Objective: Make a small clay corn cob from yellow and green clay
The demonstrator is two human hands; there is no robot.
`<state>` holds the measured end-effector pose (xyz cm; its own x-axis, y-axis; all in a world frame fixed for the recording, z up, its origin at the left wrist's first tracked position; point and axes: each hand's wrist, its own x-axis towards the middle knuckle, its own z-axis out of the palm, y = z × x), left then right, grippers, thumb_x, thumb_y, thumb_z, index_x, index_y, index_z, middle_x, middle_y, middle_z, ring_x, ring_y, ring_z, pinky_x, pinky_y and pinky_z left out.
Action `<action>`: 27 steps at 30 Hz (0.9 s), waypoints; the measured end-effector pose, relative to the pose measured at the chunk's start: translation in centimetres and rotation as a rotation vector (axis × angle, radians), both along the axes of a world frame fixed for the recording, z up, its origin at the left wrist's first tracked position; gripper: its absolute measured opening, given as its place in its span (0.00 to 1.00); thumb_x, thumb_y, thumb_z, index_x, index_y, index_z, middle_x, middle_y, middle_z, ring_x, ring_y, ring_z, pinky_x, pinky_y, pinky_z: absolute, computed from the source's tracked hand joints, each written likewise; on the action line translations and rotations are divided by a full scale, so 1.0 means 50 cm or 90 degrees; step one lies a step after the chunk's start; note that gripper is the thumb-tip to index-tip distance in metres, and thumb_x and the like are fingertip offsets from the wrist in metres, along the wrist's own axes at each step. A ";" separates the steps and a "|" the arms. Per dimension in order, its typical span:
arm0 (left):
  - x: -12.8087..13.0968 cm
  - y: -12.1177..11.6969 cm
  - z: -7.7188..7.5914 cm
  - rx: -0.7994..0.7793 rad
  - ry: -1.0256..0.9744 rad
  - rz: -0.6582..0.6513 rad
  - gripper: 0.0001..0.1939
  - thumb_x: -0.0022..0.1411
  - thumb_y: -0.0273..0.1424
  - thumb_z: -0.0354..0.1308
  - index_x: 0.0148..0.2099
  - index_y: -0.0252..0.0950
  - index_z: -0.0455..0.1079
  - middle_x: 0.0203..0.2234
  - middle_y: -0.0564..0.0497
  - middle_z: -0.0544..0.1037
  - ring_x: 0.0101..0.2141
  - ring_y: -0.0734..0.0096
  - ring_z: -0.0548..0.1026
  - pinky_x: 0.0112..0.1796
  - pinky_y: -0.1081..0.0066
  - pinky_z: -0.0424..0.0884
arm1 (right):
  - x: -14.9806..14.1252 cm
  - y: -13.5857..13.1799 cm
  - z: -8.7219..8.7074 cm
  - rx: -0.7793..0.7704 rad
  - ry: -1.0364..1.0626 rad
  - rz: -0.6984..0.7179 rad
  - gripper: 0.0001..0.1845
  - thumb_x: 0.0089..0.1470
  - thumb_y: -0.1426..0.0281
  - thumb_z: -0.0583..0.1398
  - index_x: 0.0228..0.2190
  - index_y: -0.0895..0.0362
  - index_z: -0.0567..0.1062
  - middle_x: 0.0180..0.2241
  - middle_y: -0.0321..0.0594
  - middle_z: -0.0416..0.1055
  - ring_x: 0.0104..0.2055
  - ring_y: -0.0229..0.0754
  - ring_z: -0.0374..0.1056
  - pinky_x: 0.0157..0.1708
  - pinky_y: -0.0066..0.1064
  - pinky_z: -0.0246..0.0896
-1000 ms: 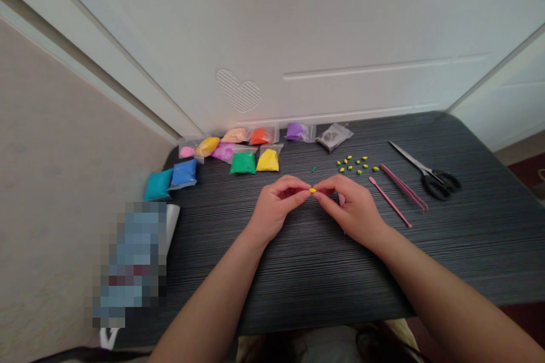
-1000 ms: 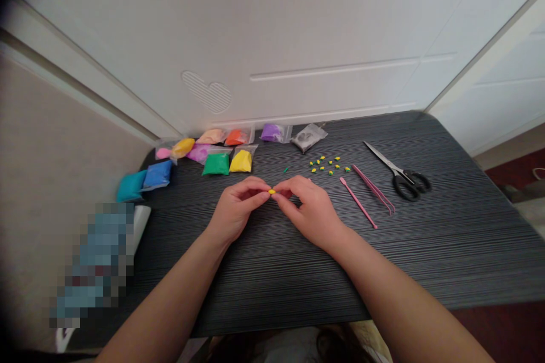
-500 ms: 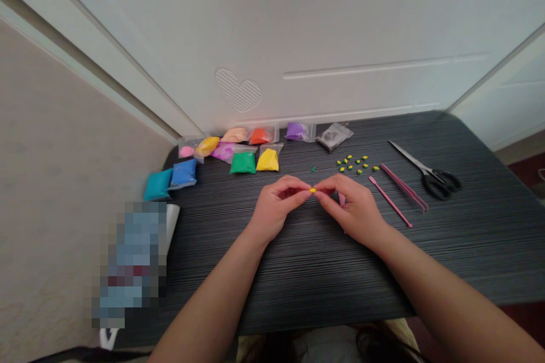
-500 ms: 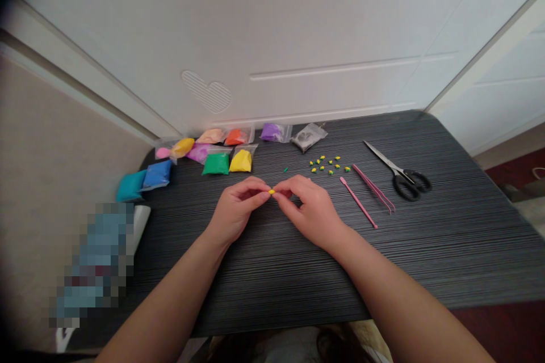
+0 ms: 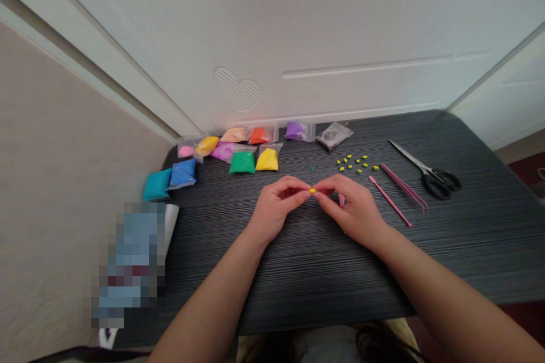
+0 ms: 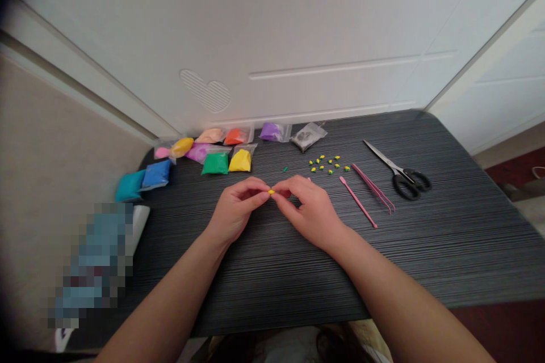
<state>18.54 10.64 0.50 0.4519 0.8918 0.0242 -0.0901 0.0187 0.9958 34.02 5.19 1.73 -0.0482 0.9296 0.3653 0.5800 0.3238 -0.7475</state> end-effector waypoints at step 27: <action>-0.004 0.003 -0.003 -0.085 -0.011 -0.004 0.06 0.49 0.32 0.59 0.32 0.36 0.73 0.25 0.53 0.71 0.27 0.76 0.66 0.32 0.73 0.61 | -0.001 0.000 -0.002 0.024 0.007 -0.008 0.07 0.51 0.71 0.55 0.34 0.53 0.71 0.30 0.36 0.70 0.33 0.37 0.65 0.35 0.30 0.60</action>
<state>18.36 10.77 0.35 0.4582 0.8846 -0.0869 -0.1063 0.1516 0.9827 33.97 5.19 1.65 -0.0329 0.9156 0.4007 0.5756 0.3451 -0.7414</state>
